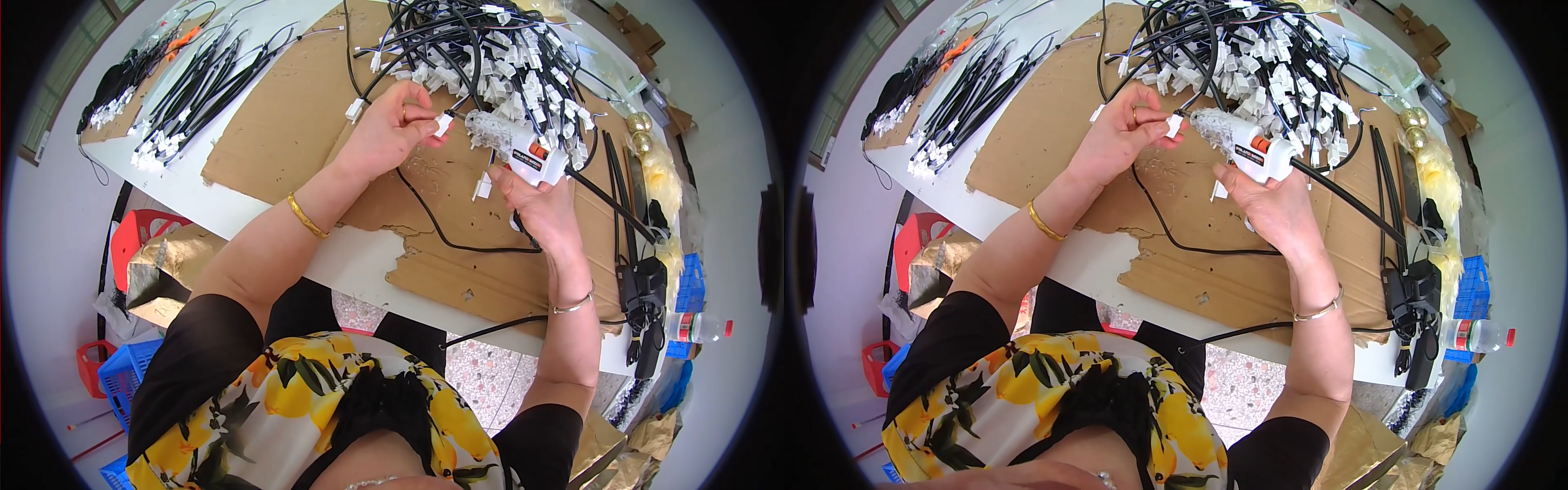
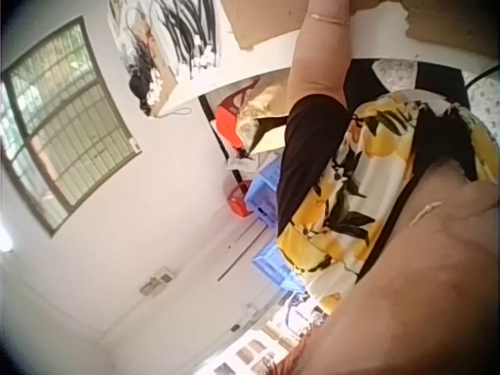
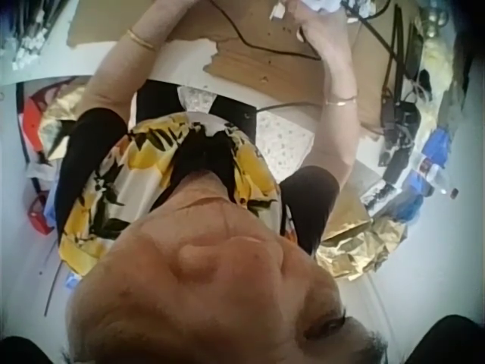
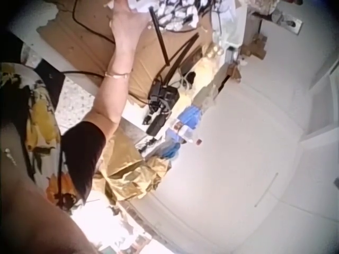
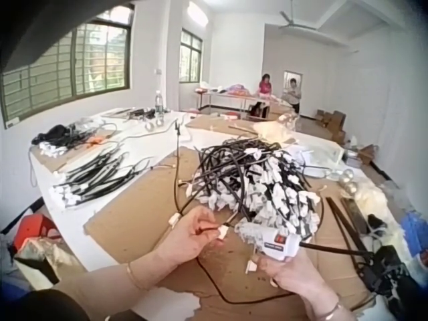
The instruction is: Assembling electronic components by gluing wire bundles to plastic bases using a hot glue gun.
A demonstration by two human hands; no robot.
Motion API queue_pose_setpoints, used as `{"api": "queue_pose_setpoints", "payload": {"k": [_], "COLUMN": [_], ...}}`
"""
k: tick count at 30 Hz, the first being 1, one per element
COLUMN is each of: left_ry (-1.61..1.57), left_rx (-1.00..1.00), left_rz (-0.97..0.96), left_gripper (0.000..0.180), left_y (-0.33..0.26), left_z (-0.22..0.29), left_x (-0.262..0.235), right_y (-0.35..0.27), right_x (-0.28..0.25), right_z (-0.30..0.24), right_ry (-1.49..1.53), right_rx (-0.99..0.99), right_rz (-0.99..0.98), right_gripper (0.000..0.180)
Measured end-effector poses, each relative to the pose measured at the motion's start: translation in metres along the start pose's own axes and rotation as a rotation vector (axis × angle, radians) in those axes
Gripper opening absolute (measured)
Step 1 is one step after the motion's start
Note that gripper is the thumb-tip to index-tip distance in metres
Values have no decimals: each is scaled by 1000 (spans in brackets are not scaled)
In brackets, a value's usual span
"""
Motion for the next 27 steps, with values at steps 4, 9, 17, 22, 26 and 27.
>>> {"api": "queue_pose_setpoints", "payload": {"k": [4, 9, 17, 22, 26, 27], "left_ry": [42, 178, 160, -19, -71, -126], "left_rx": [46, 78, 51, 33, -11, -49], "left_rz": [40, 57, 48, -5, -21, -38], "left_gripper": [18, 19, 19, 16, 16, 15], "left_y": [2, 2, 2, 2, -1, -1], "left_z": [-7, -5, -4, -5, 2, 2], "left_x": [-2, -3, -3, -3, -3, -2], "right_y": [-1, -2, -2, -1, 0, 0], "right_x": [1, 1, 0, 0, 0, 0], "right_z": [0, 1, -4, -1, 0, 0], "right_ry": [3, 4, -20, -37, -9, -9], "right_rx": [10, 3, 4, 11, 31, 31], "right_rz": [3, -8, 13, -3, -6, -4], "right_gripper": [19, 20, 20, 22, 23, 23]}}
Point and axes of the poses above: each hand's wrist, its own y-axis towards the middle knuckle, its own x-axis out of the palm, z = x × y, the point moved 1 cm from there along y, towards the middle knuckle, and after that the axes turned 5 degrees about y, right-handed, at the moved point
